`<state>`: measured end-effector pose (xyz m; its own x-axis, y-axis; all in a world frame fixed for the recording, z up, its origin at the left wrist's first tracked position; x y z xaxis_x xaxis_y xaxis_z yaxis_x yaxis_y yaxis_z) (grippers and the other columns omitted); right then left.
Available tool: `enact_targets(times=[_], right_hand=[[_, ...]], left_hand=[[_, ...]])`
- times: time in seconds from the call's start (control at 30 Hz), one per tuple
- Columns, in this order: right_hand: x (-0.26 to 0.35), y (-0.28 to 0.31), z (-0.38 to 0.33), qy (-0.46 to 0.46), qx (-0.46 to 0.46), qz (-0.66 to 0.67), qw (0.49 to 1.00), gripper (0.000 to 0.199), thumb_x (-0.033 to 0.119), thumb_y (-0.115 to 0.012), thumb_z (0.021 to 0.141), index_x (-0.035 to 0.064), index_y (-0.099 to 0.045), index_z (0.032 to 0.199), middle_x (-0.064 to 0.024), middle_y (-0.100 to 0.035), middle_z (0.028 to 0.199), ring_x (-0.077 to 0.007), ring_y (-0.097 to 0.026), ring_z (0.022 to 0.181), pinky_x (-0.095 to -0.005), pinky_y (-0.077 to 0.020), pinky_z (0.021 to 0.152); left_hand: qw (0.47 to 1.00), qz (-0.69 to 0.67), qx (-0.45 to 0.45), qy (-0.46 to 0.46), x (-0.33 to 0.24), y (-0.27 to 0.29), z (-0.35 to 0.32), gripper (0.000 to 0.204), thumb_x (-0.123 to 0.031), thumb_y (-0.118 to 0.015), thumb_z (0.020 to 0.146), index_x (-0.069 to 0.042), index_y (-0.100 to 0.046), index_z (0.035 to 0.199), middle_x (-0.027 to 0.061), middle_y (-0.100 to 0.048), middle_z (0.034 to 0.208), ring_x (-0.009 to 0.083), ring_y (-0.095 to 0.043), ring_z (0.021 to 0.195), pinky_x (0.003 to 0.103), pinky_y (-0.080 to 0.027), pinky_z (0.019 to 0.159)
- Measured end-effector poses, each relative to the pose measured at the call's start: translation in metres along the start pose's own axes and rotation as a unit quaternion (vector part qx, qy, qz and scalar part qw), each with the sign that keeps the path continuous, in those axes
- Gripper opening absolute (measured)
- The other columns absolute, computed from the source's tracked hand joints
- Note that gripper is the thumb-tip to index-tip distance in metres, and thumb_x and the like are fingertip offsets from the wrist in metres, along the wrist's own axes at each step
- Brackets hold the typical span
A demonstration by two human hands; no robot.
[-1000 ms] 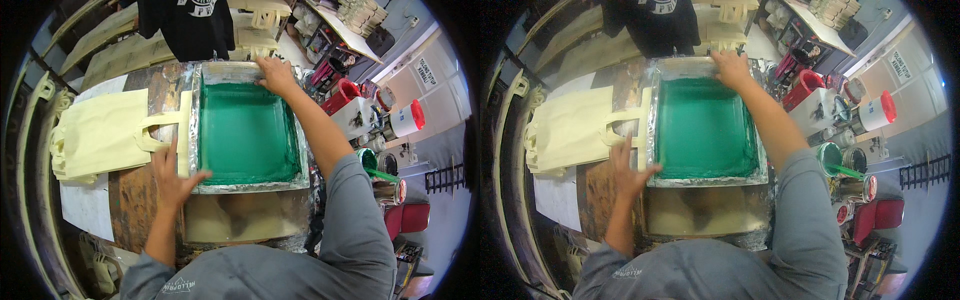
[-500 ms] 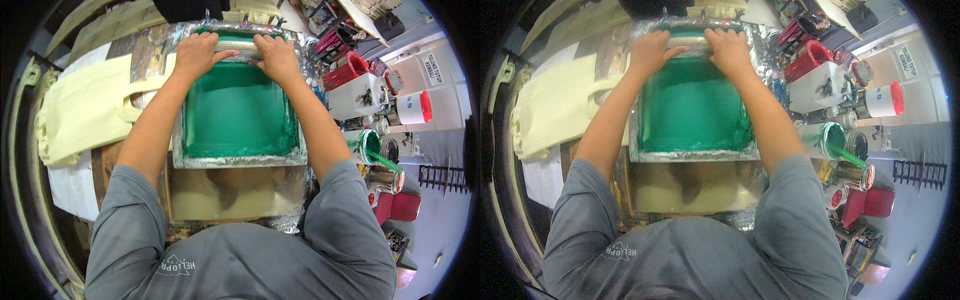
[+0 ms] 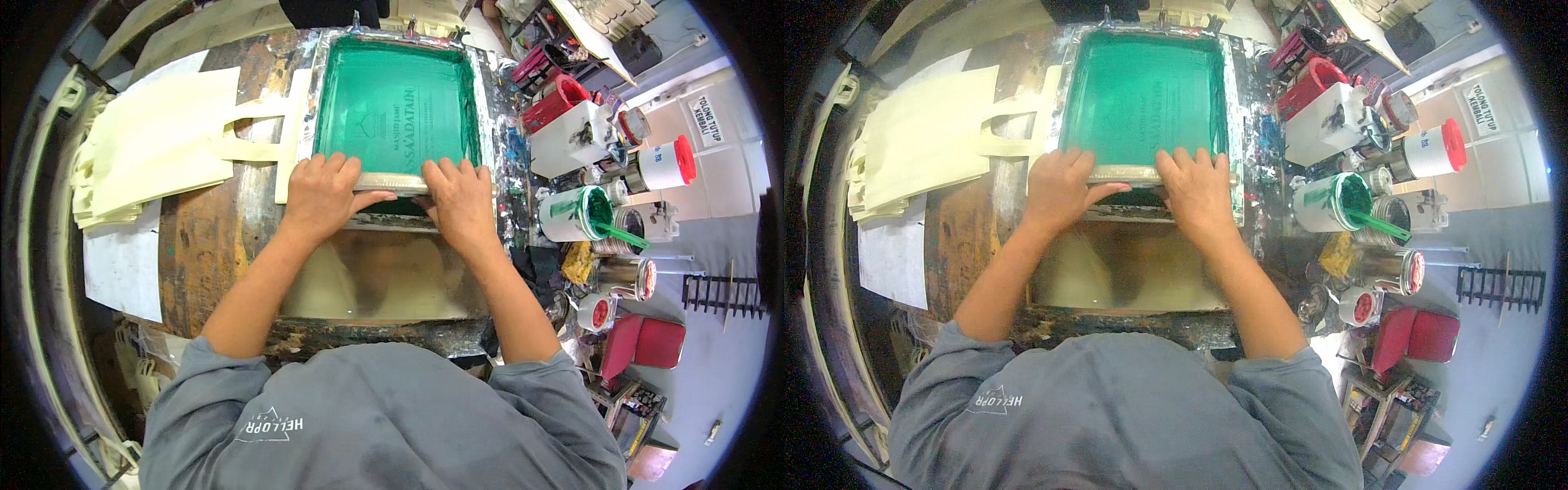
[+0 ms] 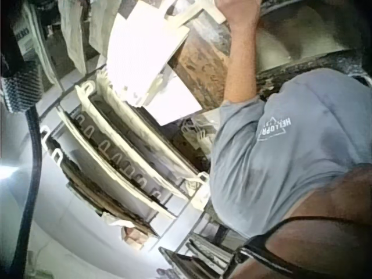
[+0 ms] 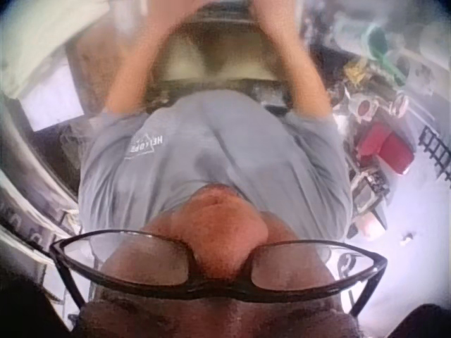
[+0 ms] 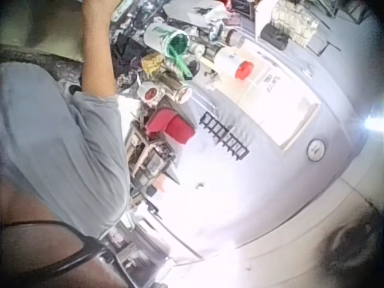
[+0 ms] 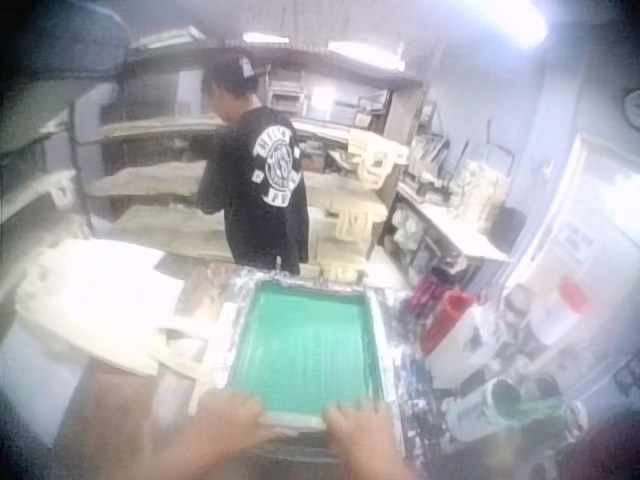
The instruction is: The person positions yellow tote bags on a board and performs screen printing using green ink and a squeegee, later refilling the screen with ink from a container using a spatula.
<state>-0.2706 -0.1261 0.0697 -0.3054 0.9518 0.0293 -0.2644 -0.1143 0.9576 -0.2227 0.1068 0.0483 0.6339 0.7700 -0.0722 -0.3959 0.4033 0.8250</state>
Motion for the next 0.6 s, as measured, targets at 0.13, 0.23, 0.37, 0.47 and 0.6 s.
enact_targets(times=[0.13,0.23,0.37,0.47,0.6], right_hand=[[-0.006,-0.001,0.006,-0.010,0.016,-0.010,1.000,0.049,0.027,-0.091,0.074,0.0139,-0.062,0.111,-0.0075,-0.066,0.099,-0.0324,-0.064,0.096,-0.0483,-0.0435,0.082],[0.001,0.002,-0.003,-0.029,0.034,-0.035,0.998,0.047,0.030,-0.089,0.080,0.0164,-0.064,0.117,-0.0075,-0.065,0.105,-0.0316,-0.063,0.101,-0.0494,-0.0438,0.084],[0.013,-0.011,-0.044,0.001,-0.049,0.010,0.999,0.047,0.032,-0.082,0.087,0.0212,-0.065,0.130,-0.0086,-0.063,0.109,-0.0304,-0.060,0.106,-0.0524,-0.0416,0.096],[0.015,-0.003,-0.044,0.002,-0.094,0.040,0.995,0.044,0.030,-0.082,0.087,0.0214,-0.065,0.127,-0.0080,-0.062,0.111,-0.0297,-0.059,0.109,-0.0550,-0.0390,0.101],[0.021,0.002,-0.042,-0.035,-0.080,0.052,0.995,0.047,0.032,-0.083,0.086,0.0181,-0.065,0.127,-0.0095,-0.060,0.114,-0.0302,-0.056,0.113,-0.0579,-0.0370,0.104]], left_hand=[[0.992,-0.044,0.097,0.070,0.006,-0.002,0.013,0.067,-0.071,-0.080,0.078,-0.006,-0.070,0.092,0.0112,-0.067,0.088,0.0319,-0.067,0.085,0.044,-0.053,0.075],[0.992,-0.116,-0.051,0.016,0.000,0.015,-0.013,0.088,-0.073,-0.083,0.072,-0.003,-0.068,0.125,0.0184,-0.064,0.120,0.0389,-0.061,0.111,0.050,-0.048,0.098],[0.977,-0.049,-0.004,0.207,0.013,0.011,-0.104,0.101,-0.061,-0.097,0.060,-0.005,-0.063,0.138,0.0172,-0.057,0.135,0.0391,-0.051,0.125,0.053,-0.039,0.107],[0.952,-0.038,0.109,0.282,0.028,-0.003,-0.120,0.088,-0.053,-0.099,0.060,-0.004,-0.071,0.128,0.0150,-0.057,0.140,0.0379,-0.053,0.122,0.052,-0.039,0.104],[0.958,-0.079,0.078,0.263,0.036,-0.007,-0.125,0.086,-0.045,-0.100,0.062,-0.005,-0.073,0.132,0.0142,-0.066,0.138,0.0367,-0.063,0.115,0.049,-0.045,0.102]])
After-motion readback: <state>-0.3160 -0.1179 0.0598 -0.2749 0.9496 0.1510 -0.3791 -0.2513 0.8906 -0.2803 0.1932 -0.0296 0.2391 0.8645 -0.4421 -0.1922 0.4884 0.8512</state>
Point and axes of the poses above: each hand's wrist, its own z-axis towards the middle knuckle, its own y-axis out of the back of the hand, x = y × z, the point moved 1 cm from there along z, towards the middle knuckle
